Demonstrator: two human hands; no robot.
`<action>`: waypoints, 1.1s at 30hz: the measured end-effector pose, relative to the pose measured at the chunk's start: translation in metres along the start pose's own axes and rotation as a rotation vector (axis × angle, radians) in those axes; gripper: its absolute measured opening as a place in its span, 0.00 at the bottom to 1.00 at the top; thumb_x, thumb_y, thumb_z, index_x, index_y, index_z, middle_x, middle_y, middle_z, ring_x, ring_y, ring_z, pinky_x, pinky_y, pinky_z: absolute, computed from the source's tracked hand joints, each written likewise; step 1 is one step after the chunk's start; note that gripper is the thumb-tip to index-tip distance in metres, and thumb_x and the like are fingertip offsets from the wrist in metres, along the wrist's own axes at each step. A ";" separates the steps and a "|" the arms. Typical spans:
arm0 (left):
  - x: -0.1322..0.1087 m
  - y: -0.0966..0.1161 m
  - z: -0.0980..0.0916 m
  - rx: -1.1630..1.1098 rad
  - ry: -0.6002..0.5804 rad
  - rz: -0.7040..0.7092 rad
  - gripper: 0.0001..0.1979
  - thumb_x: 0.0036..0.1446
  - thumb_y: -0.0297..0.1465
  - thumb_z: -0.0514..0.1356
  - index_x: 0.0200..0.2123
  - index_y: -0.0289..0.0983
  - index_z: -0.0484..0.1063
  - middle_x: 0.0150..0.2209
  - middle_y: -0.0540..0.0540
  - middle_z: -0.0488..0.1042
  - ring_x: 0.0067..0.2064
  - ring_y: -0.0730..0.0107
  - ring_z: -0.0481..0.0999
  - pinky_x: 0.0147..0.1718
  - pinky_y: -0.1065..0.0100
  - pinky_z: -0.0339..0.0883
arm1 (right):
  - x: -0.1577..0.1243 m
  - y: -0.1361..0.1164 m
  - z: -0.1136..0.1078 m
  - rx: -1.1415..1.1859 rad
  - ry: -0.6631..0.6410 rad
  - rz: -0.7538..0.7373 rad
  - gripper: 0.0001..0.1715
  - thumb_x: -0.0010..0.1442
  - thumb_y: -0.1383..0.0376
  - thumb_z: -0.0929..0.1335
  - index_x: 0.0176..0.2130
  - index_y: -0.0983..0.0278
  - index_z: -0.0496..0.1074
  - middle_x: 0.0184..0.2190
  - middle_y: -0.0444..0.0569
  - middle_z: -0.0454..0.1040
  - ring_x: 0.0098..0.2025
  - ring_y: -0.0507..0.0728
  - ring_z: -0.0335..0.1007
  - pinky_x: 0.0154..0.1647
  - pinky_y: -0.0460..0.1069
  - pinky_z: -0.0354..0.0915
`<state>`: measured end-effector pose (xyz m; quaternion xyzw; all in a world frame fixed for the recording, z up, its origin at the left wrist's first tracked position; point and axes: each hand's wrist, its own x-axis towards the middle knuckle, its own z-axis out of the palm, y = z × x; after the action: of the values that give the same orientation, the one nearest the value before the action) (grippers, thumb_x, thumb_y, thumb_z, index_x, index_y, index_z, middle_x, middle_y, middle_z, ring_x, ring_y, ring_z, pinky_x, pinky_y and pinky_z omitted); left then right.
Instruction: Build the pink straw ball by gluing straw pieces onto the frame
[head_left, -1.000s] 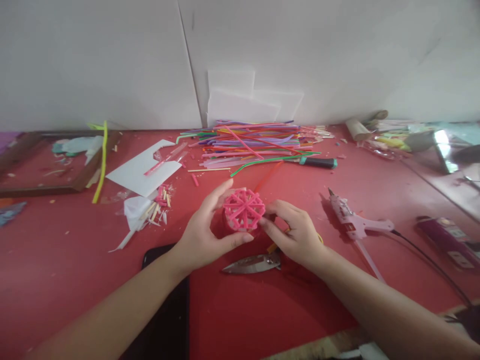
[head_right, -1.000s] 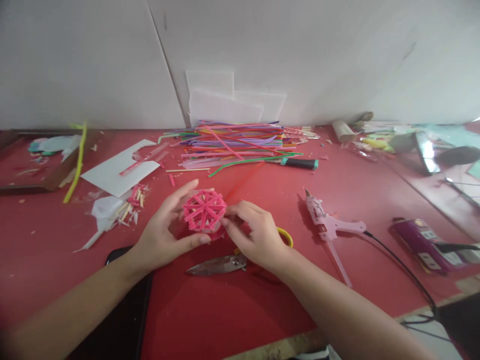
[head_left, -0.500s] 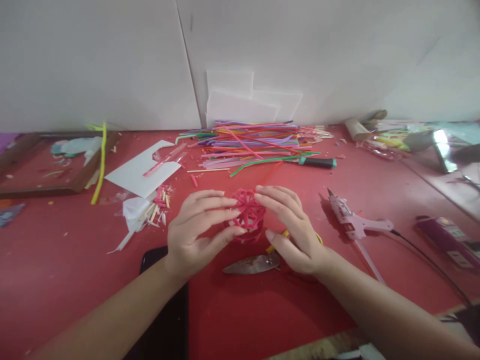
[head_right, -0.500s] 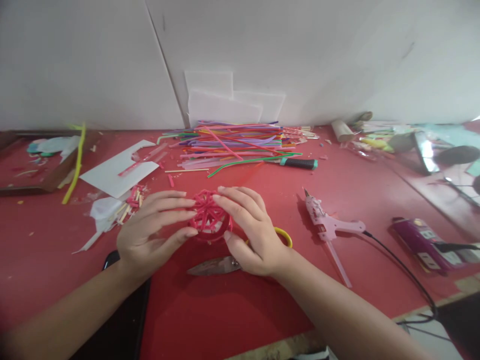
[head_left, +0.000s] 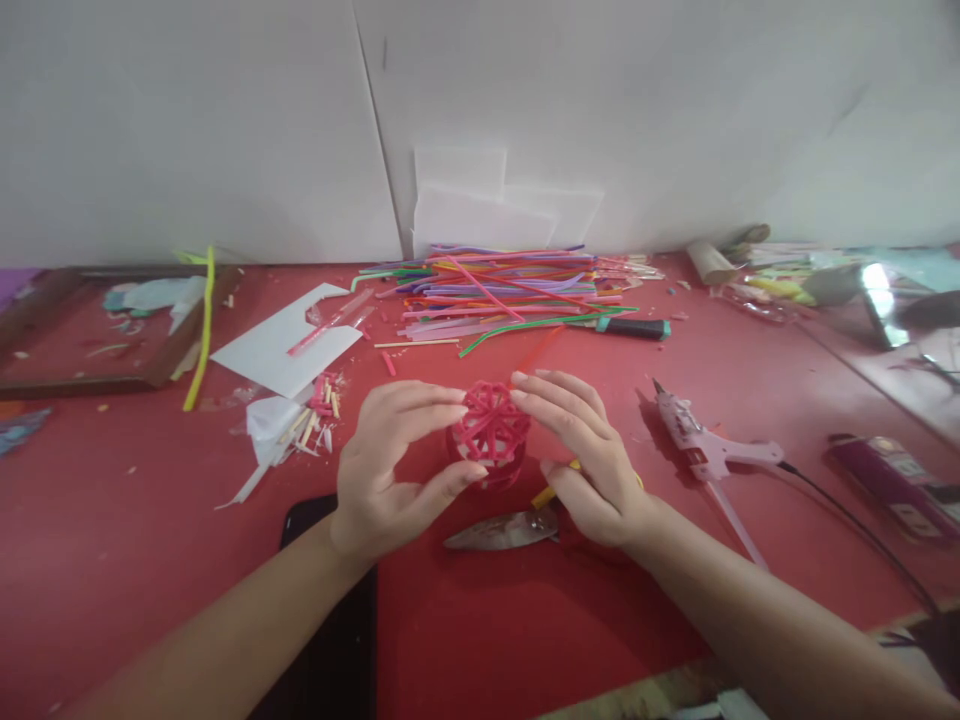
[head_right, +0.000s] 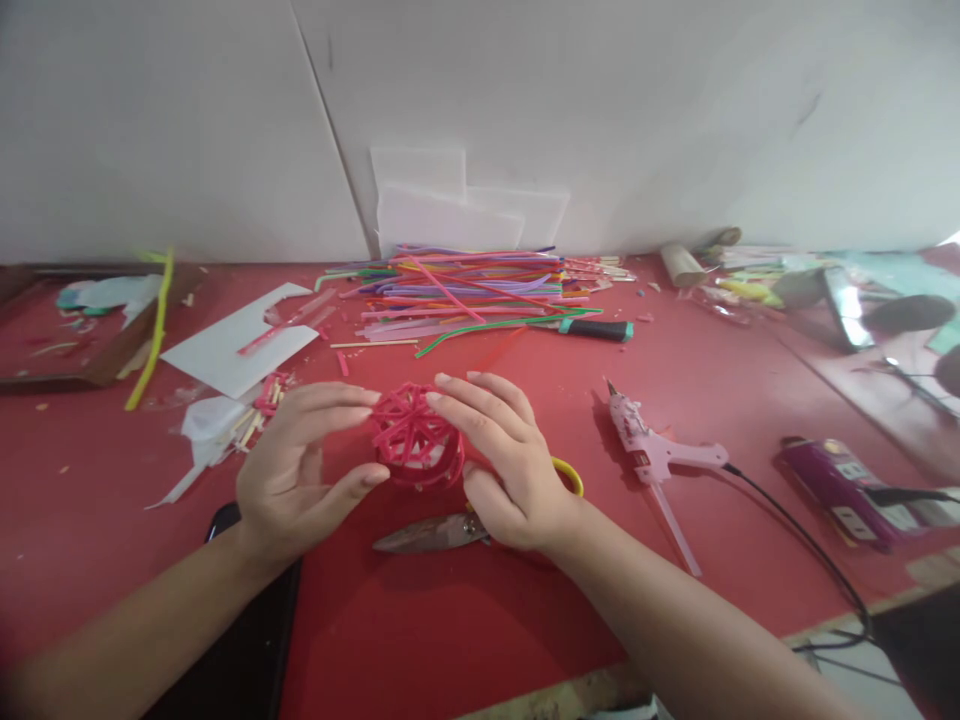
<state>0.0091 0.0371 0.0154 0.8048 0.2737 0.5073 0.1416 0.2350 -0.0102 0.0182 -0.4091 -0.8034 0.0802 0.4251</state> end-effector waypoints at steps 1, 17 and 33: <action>-0.002 -0.002 0.002 -0.043 0.006 -0.033 0.24 0.55 0.38 0.70 0.54 0.48 0.70 0.52 0.46 0.76 0.55 0.54 0.75 0.57 0.48 0.68 | -0.001 0.000 0.001 -0.002 0.010 0.007 0.41 0.54 0.75 0.60 0.65 0.56 0.63 0.66 0.50 0.65 0.67 0.64 0.59 0.67 0.67 0.58; -0.005 -0.005 0.012 -0.382 -0.310 -0.565 0.40 0.48 0.44 0.73 0.61 0.43 0.62 0.60 0.36 0.70 0.61 0.43 0.71 0.62 0.41 0.63 | -0.001 -0.003 0.005 0.046 0.057 0.089 0.34 0.59 0.57 0.72 0.60 0.63 0.63 0.54 0.60 0.71 0.56 0.66 0.68 0.57 0.63 0.67; -0.004 -0.007 0.010 -0.317 -0.312 -0.347 0.33 0.54 0.38 0.70 0.61 0.48 0.64 0.61 0.41 0.62 0.64 0.50 0.65 0.62 0.50 0.63 | 0.003 0.000 0.004 0.066 0.161 -0.092 0.19 0.60 0.66 0.73 0.51 0.62 0.70 0.41 0.53 0.77 0.45 0.60 0.74 0.46 0.57 0.73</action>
<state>0.0148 0.0410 0.0044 0.7820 0.2998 0.3820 0.3909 0.2311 -0.0075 0.0175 -0.3626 -0.7816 0.0538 0.5046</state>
